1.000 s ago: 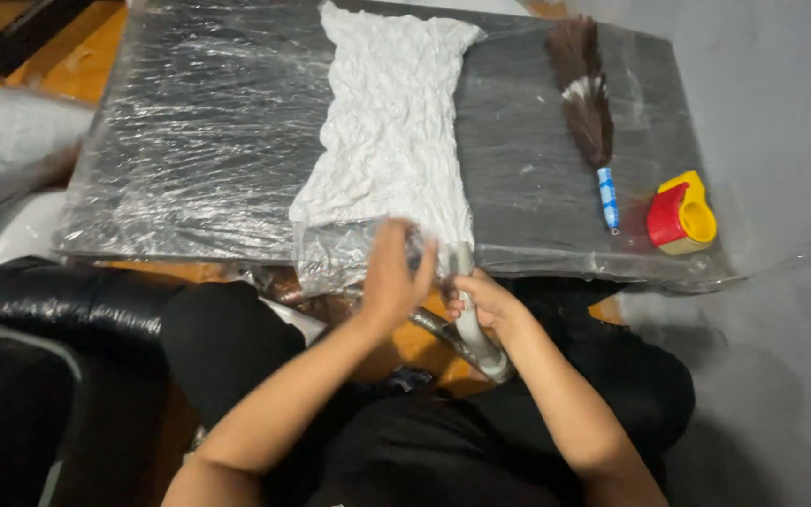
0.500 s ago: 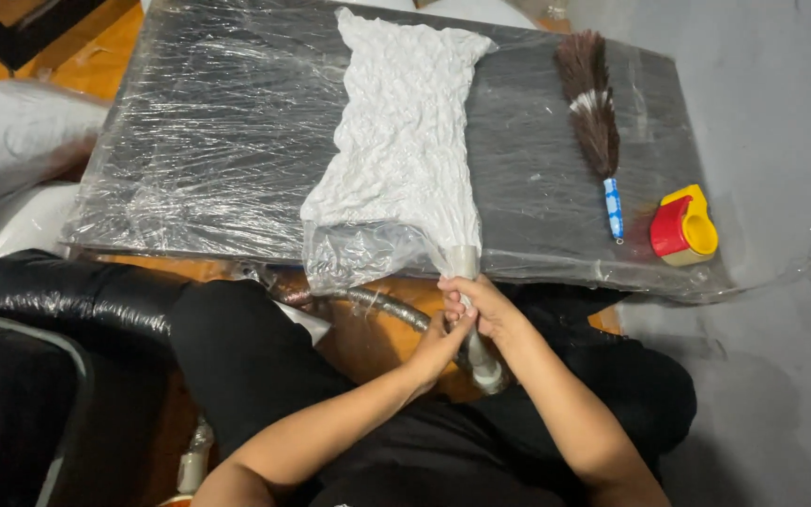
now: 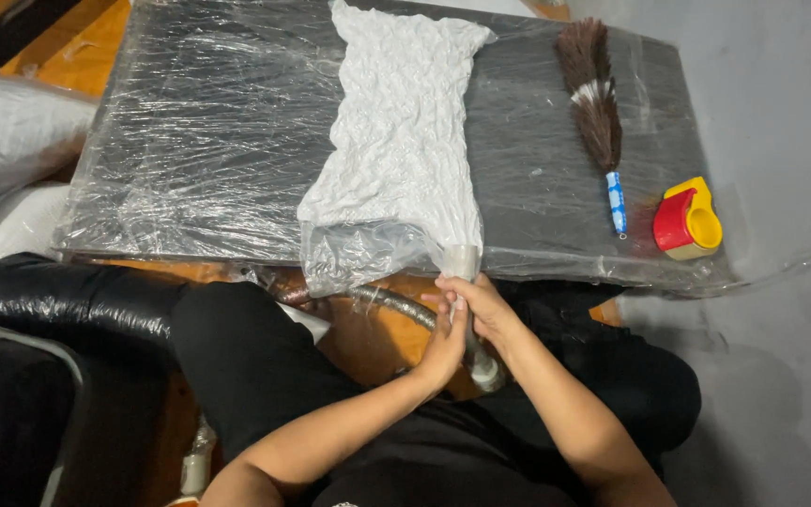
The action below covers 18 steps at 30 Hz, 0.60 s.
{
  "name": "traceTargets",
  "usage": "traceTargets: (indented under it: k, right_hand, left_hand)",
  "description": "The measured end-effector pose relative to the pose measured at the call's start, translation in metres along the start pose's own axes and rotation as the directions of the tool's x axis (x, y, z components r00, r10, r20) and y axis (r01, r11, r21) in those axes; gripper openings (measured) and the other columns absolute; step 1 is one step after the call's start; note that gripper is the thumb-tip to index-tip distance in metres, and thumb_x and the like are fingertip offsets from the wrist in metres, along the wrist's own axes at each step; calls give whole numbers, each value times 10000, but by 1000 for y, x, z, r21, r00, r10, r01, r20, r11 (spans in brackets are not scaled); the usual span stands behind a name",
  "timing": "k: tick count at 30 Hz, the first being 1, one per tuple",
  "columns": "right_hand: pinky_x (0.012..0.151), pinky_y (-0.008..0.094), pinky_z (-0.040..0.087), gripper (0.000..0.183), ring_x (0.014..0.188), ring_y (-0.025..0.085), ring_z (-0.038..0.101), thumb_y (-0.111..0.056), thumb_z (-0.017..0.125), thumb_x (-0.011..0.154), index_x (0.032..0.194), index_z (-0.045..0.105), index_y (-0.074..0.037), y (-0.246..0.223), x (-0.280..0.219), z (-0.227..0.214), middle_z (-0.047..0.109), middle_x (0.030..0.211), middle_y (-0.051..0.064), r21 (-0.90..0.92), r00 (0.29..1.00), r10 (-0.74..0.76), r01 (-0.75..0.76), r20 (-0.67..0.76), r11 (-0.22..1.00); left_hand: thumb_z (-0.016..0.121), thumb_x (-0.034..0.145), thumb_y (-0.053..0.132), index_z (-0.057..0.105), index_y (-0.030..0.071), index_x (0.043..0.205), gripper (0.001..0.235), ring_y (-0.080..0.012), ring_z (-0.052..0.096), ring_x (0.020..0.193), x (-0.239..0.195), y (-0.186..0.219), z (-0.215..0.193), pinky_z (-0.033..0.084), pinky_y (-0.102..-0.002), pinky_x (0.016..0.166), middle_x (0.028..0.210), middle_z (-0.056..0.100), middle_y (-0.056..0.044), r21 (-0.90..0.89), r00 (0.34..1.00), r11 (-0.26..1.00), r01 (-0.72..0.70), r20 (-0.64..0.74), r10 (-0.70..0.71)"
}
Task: The person places a vacuum hose into a plastic bag containing a pillow and removes air to compress it. They use a broom to press down on the pillow while vacuuming and then seal the bag.
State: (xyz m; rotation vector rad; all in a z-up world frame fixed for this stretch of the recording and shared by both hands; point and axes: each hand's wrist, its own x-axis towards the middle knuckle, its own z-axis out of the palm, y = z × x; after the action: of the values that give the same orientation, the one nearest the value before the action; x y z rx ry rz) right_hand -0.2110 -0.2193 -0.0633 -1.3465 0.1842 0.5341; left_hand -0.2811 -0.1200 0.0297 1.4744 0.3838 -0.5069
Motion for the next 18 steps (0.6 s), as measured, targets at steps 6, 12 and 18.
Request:
traceTargets:
  k: [6, 12, 18]
  right_hand:
    - [446, 339, 510, 300, 463, 190, 594, -128, 797, 812, 640, 573, -27, 8, 7, -1, 465, 525, 27, 45, 1000, 19, -18, -9, 999]
    - [436, 297, 476, 344, 462, 127, 555, -151, 790, 857, 629, 543, -76, 19, 12, -6, 434, 544, -15, 86, 999, 13, -10, -32, 996]
    - [460, 277, 450, 240, 476, 139, 558, -130, 766, 896, 771, 570, -72, 24, 15, -11, 459, 598, 4, 162, 999, 40, -43, 22, 986]
  left_hand:
    - [278, 1052, 639, 446, -104, 1444, 856, -508, 405, 1418, 21, -51, 10, 284, -588, 1216, 1428, 477, -425, 48, 993, 997, -64, -92, 68]
    - [365, 1037, 644, 561, 14, 1403, 755, -450, 467, 1392, 31, -69, 11, 367, -557, 1178, 1402, 568, -318, 37, 987, 994, -106, -114, 110]
    - [462, 1021, 614, 640, 45, 1336, 674, -453, 516, 1350, 34, -65, 11, 401, -549, 1154, 1351, 615, -306, 38, 982, 994, -105, -156, 110]
